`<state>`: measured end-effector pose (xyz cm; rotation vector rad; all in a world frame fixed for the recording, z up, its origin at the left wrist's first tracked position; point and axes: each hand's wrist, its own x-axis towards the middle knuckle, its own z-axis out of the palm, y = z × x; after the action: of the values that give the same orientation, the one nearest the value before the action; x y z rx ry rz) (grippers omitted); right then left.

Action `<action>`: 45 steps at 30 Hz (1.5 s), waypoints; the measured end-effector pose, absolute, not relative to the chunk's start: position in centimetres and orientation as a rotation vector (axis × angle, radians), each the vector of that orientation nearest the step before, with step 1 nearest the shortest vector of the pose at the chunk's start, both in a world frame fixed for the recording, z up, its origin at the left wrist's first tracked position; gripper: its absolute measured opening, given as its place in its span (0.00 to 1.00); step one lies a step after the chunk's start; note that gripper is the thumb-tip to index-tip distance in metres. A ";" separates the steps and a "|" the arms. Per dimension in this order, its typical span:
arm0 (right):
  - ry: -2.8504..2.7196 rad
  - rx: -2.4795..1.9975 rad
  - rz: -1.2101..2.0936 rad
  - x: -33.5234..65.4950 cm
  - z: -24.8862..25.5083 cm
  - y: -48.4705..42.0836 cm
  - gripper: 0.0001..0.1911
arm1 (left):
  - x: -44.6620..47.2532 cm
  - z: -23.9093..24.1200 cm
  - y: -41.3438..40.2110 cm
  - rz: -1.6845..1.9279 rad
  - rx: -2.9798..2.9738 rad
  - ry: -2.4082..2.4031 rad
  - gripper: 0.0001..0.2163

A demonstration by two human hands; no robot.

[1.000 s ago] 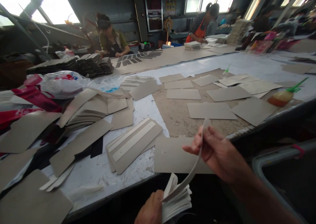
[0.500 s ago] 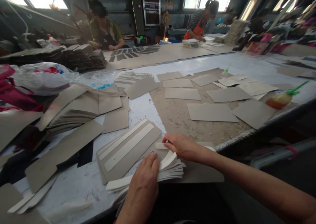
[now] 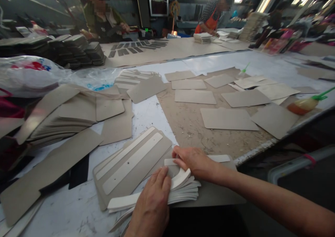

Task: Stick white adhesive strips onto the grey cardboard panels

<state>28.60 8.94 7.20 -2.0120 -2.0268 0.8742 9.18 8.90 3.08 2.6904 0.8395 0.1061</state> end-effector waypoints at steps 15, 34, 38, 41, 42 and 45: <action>-2.130 -2.018 0.803 29.0 5.8 9.2 0.09 | 9.9 3.6 10.0 -0.055 2.755 0.722 0.22; -2.239 -2.018 0.605 28.4 6.2 8.8 0.10 | 11.0 4.4 10.1 -0.331 2.776 0.740 0.25; -2.245 -2.139 0.472 28.0 6.2 8.5 0.10 | 11.3 4.6 9.9 -0.312 2.794 0.692 0.24; -2.215 -2.202 0.447 28.7 6.7 7.8 0.11 | 11.4 4.3 9.7 -0.298 2.805 0.707 0.24; -2.195 -2.228 0.444 29.2 6.9 7.5 0.12 | 11.4 4.2 9.7 -0.298 2.808 0.724 0.23; -2.110 -2.291 0.490 30.7 7.6 6.3 0.14 | 11.3 4.0 9.6 -0.289 2.798 0.746 0.22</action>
<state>30.73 6.30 7.56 -2.2908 -2.1098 0.4897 11.34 9.63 3.97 2.7981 0.7456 -0.2887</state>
